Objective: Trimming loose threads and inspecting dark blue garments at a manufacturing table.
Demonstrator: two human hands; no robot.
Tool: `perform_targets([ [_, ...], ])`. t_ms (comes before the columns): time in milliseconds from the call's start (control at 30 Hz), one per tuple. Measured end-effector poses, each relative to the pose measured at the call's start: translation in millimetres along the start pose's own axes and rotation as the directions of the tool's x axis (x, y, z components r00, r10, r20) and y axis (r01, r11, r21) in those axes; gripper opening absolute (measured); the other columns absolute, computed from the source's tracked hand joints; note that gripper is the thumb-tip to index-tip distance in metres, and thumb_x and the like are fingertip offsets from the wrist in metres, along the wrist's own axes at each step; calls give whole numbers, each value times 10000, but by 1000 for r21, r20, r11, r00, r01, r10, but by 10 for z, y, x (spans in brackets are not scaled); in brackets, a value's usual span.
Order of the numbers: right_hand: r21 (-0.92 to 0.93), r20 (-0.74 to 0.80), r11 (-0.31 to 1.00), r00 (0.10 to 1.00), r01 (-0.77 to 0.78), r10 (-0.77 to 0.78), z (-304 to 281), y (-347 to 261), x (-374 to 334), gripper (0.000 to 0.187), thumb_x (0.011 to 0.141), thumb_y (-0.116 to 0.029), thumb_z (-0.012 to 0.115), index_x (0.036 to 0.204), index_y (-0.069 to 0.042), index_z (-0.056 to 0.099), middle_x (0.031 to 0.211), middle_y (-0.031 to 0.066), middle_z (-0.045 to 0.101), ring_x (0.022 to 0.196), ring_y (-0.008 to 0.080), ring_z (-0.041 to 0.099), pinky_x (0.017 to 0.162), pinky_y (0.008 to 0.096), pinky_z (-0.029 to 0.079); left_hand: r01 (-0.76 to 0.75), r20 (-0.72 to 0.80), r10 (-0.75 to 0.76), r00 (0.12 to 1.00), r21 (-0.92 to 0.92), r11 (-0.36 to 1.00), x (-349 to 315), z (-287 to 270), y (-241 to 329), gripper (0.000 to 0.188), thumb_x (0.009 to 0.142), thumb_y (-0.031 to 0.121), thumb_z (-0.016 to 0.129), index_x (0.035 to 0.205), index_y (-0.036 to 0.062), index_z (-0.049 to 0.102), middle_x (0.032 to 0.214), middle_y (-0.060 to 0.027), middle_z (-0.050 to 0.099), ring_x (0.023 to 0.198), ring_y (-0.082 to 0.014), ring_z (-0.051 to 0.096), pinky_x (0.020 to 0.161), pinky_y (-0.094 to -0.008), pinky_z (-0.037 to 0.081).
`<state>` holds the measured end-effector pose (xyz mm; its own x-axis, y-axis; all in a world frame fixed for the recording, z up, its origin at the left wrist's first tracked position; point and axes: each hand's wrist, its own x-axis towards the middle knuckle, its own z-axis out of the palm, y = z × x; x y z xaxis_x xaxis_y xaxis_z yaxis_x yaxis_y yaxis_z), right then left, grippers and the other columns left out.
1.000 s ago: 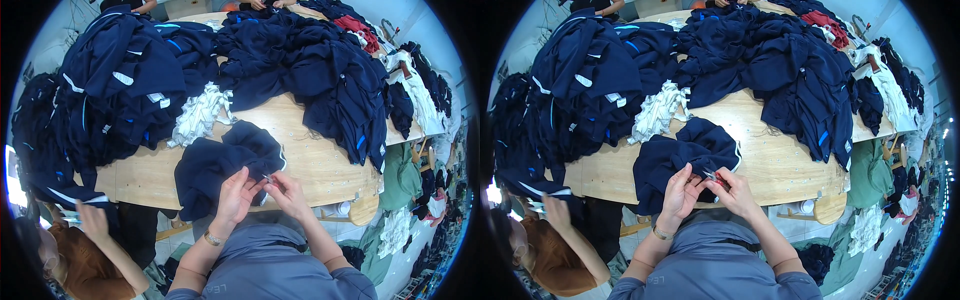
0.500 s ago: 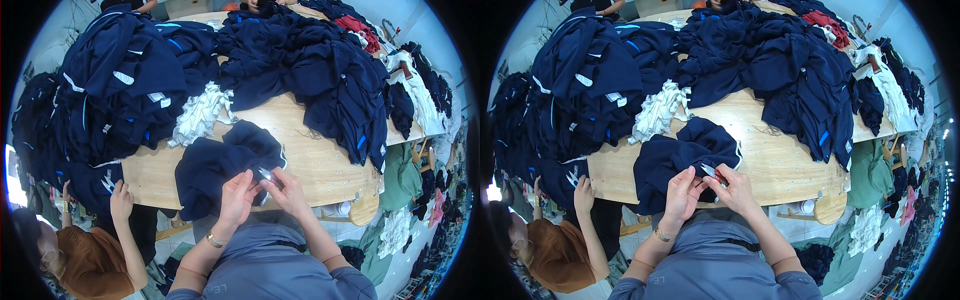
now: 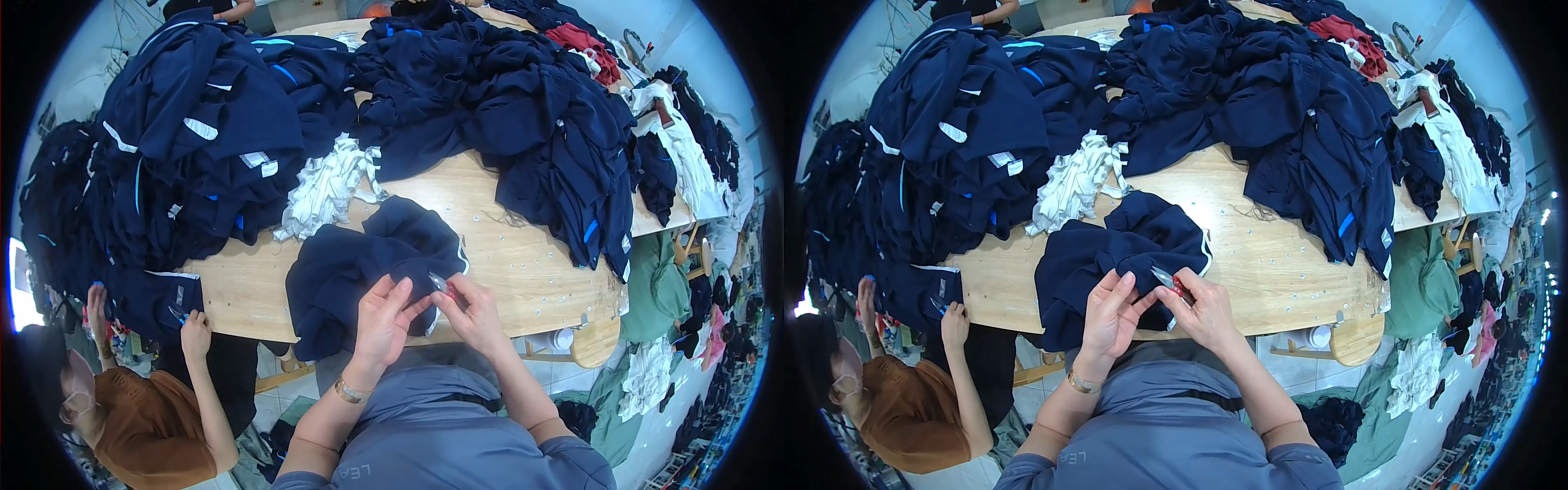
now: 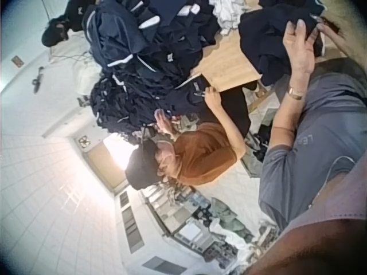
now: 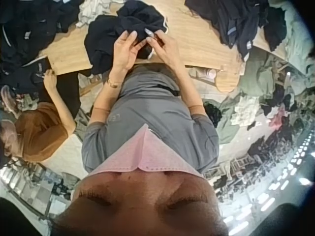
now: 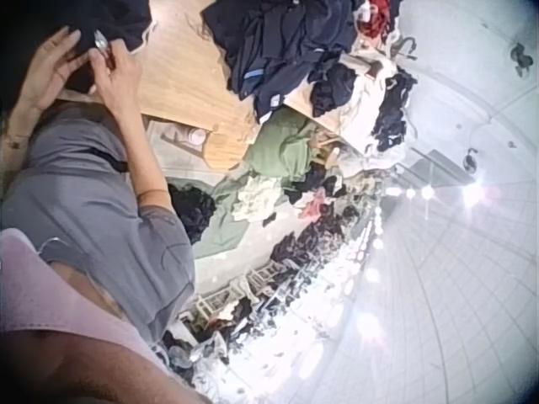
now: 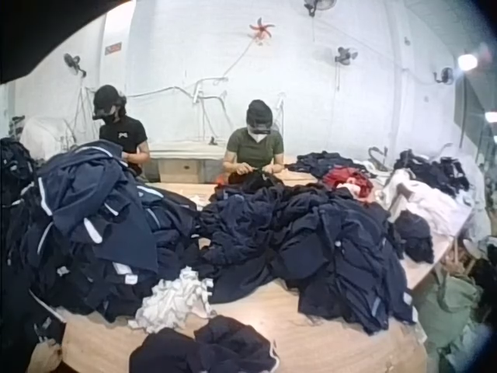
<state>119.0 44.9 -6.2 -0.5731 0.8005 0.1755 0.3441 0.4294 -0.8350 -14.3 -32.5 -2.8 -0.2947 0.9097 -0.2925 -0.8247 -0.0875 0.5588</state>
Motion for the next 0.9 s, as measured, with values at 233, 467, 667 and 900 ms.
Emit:
perform_targets([
  [233, -119, 29, 991, 998, 55, -52, -10, -24, 0, 345, 819, -366, 631, 726, -52, 524, 587, 109, 524, 490, 274, 539, 446, 336, 392, -109, 22, 107, 994, 122, 986, 13, -56, -51, 173, 878, 36, 565, 1043, -8, 591, 959, -85, 651, 858, -138, 624, 798, -287, 511],
  [467, -131, 11, 987, 996, 89, -89, -11, -43, 12, 340, 816, -349, 633, 707, -48, 518, 577, 104, 521, 486, 270, 536, 443, 338, 392, -155, 39, 150, 988, 227, 961, 4, -52, -63, 199, 867, 26, 578, 1058, -30, 587, 968, -98, 653, 852, -125, 623, 799, -263, 508],
  [667, 71, -10, 996, 999, -50, 51, -17, -11, 9, 257, 828, -244, 632, 741, -23, 532, 554, 60, 460, 490, 163, 446, 468, 287, 356, -34, 0, 35, 999, 94, 995, 9, -60, -27, 193, 879, 51, 569, 1071, 39, 572, 950, -41, 634, 847, -111, 599, 766, -266, 504],
  [900, 213, -67, 973, 993, -85, 102, 1, 11, 11, 280, 852, -250, 626, 742, -22, 505, 531, 41, 392, 499, 106, 367, 467, 266, 322, 14, 6, -14, 1000, -15, 1000, 30, -125, 33, 251, 879, 41, 555, 1123, 87, 520, 922, -12, 601, 852, -104, 583, 736, -273, 509],
])
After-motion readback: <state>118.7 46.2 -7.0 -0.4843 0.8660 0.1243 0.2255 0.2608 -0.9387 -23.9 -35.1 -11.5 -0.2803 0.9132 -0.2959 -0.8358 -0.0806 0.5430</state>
